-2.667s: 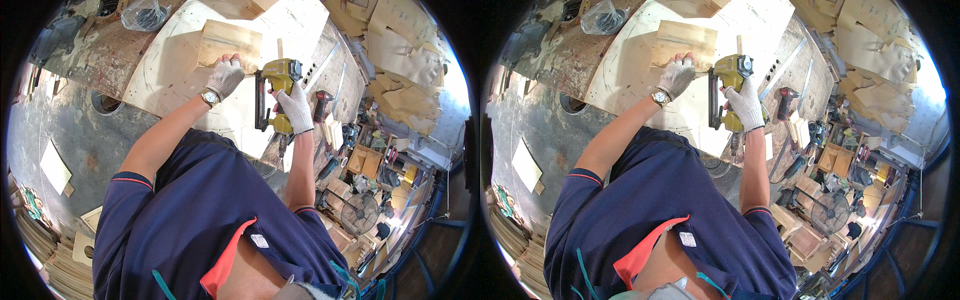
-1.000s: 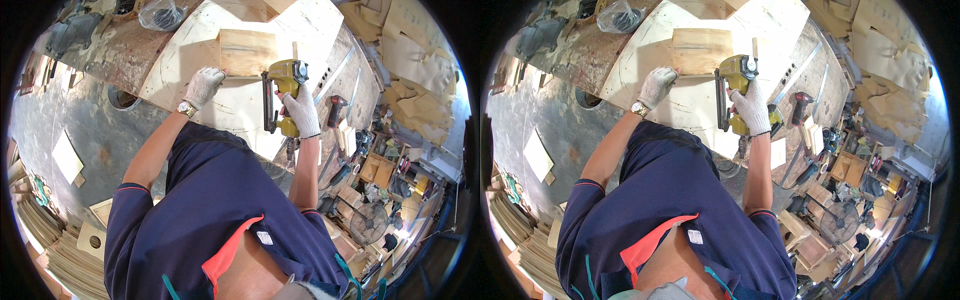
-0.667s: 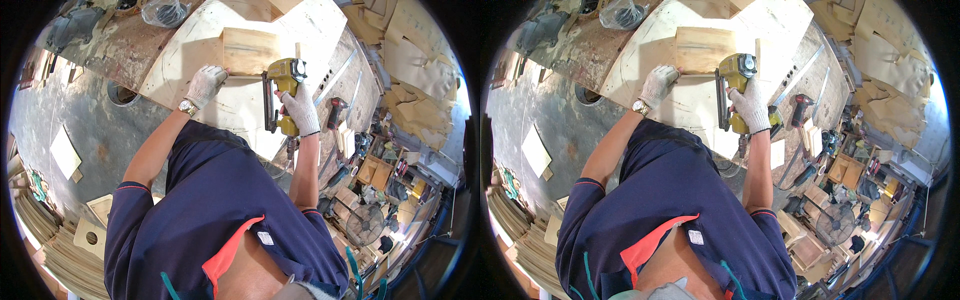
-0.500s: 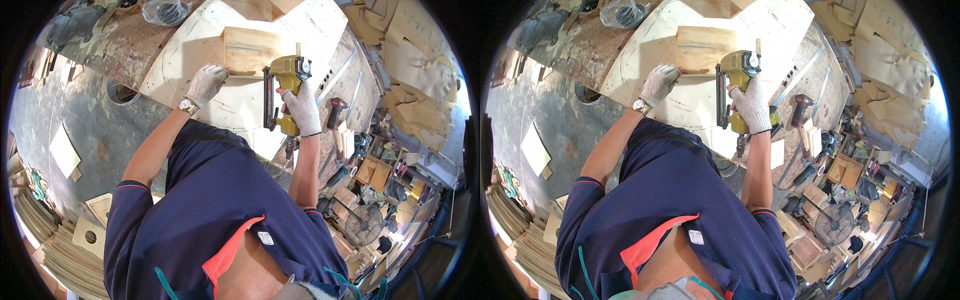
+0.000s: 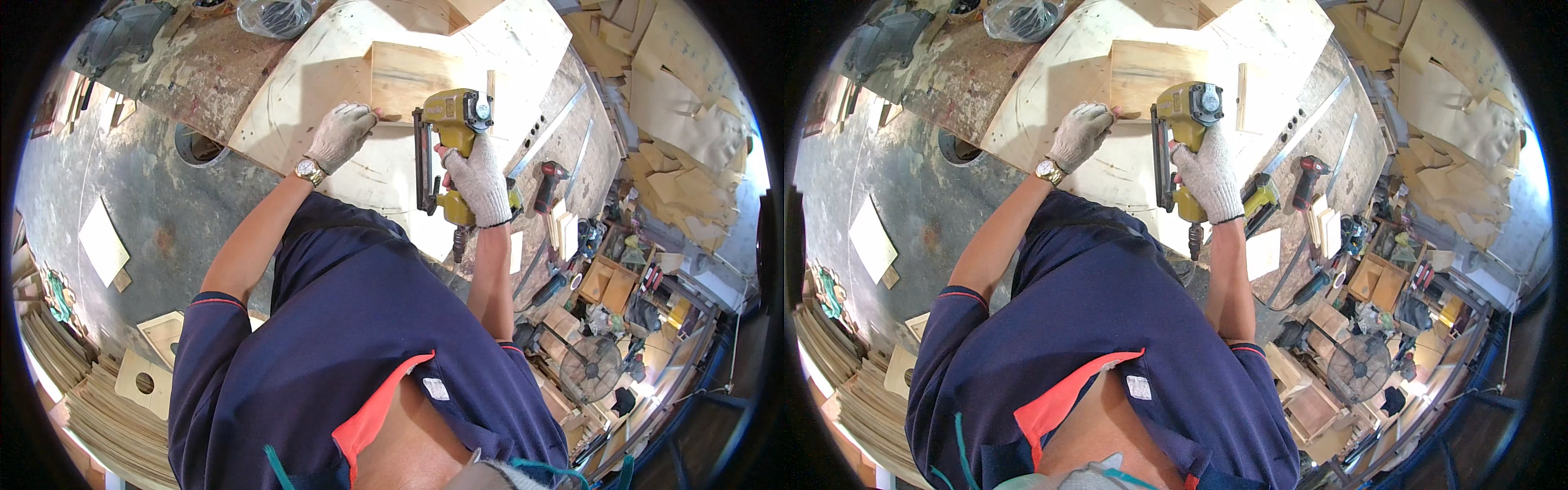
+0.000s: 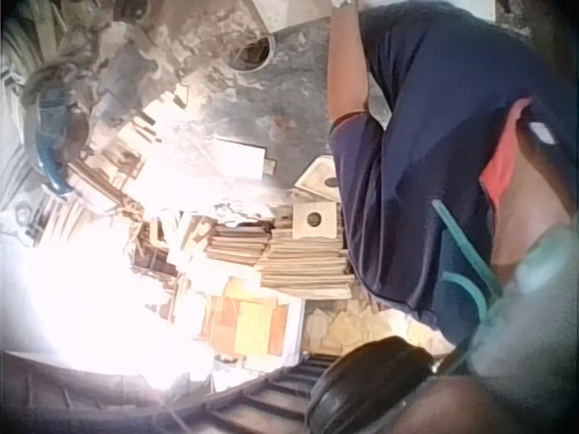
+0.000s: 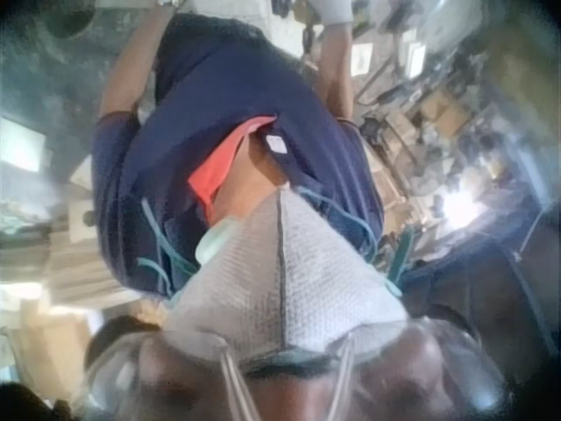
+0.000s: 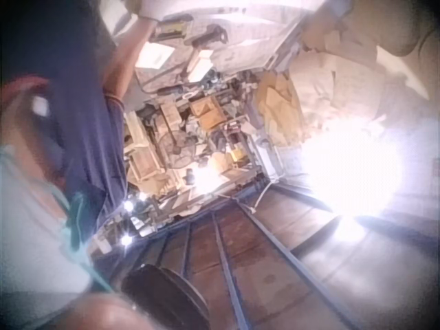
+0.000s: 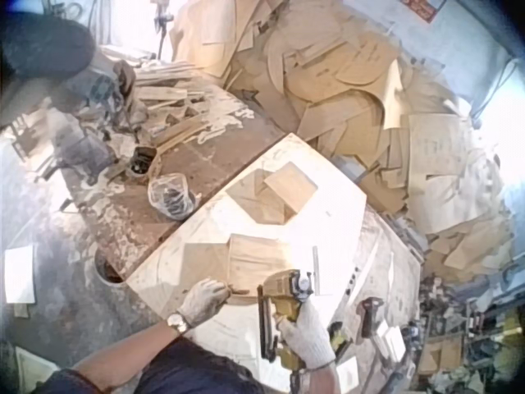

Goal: The person assembles small wooden boxes by aligning flat wooden panels and securing them with a pneumatic nail gun. They repeatedly position the panels, fire nails along the edges, and rotate the partially assembled boxes to attach additional sides.

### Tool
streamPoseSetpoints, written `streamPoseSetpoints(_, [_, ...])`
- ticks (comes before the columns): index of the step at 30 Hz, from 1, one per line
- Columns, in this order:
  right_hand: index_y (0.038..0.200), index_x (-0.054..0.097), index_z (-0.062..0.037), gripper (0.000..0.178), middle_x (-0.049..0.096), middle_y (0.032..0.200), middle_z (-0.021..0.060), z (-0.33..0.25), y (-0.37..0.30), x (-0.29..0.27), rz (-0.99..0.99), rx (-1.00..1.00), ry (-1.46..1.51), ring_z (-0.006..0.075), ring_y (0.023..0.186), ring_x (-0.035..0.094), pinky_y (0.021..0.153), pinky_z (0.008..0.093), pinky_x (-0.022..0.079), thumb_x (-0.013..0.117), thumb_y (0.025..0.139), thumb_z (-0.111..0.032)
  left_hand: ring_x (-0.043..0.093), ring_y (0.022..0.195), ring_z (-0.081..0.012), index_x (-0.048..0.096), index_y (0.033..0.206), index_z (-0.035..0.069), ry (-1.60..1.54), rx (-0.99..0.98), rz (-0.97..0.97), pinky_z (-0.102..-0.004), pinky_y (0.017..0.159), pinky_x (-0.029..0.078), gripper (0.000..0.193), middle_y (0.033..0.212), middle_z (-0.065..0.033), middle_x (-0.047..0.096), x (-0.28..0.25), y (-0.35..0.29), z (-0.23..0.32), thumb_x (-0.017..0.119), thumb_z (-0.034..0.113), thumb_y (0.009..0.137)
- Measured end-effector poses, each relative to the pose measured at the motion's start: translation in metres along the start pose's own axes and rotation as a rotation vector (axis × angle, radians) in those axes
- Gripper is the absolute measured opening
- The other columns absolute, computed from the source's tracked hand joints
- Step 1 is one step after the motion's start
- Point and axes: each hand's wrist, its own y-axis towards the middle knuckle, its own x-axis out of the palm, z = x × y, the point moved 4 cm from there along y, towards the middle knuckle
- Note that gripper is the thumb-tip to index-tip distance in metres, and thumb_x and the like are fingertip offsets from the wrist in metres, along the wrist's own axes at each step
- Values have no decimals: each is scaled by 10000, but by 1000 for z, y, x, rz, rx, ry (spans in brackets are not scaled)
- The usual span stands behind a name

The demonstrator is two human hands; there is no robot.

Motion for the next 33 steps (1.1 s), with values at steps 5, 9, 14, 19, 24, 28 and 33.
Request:
streamPoseSetpoints(5, [1369,516,34,446,707,935,99,2,0,9,-79,-1,32,123,564,636,527,318,556,712,991,-99,635,868,-344,608,947,67,-40,35,75,-468,816,507,118,871,-108,612,-2,2,4,721,78,918])
streamPoseSetpoints(9, [1345,528,39,412,679,902,84,-4,-3,20,-63,-5,-26,120,575,640,539,308,555,706,996,-89,637,868,-343,624,971,64,-28,31,87,-474,812,510,100,871,-110,615,0,-1,1,717,87,943])
streamPoseSetpoints(14, [1335,538,41,383,728,1001,90,-13,-9,17,-64,-26,50,109,577,628,549,298,552,697,1005,-72,665,920,-369,650,978,41,-167,-55,68,-468,837,539,113,954,-128,666,-3,0,-3,740,90,932])
streamPoseSetpoints(19, [1340,533,40,392,745,1061,99,-11,-9,27,-116,-37,45,109,591,641,556,296,558,700,1008,-82,696,914,-314,622,988,5,-341,-329,286,-371,852,563,125,1045,-136,693,-19,-22,-10,698,-19,891])
streamPoseSetpoints(24, [1345,523,41,412,729,998,110,-14,-7,37,-112,-37,-22,125,584,645,546,314,554,710,1002,-93,651,871,-173,617,1052,3,-406,-535,328,-312,803,549,147,1073,-84,704,-20,-47,-22,653,-49,920])
streamPoseSetpoints(28, [1353,515,50,438,705,914,116,-26,-11,35,-61,-40,-77,143,569,643,537,333,550,718,992,-94,600,853,-115,645,1134,-18,-443,-567,360,-282,763,526,169,1046,-55,667,-15,-60,-33,645,-2,966])
streamPoseSetpoints(33, [1361,552,24,450,713,934,140,2,-33,11,42,-49,-58,170,600,667,566,348,565,727,966,-99,567,711,-149,626,1106,14,-445,-646,499,-344,672,511,167,863,-62,617,-15,-56,-37,681,160,1047])
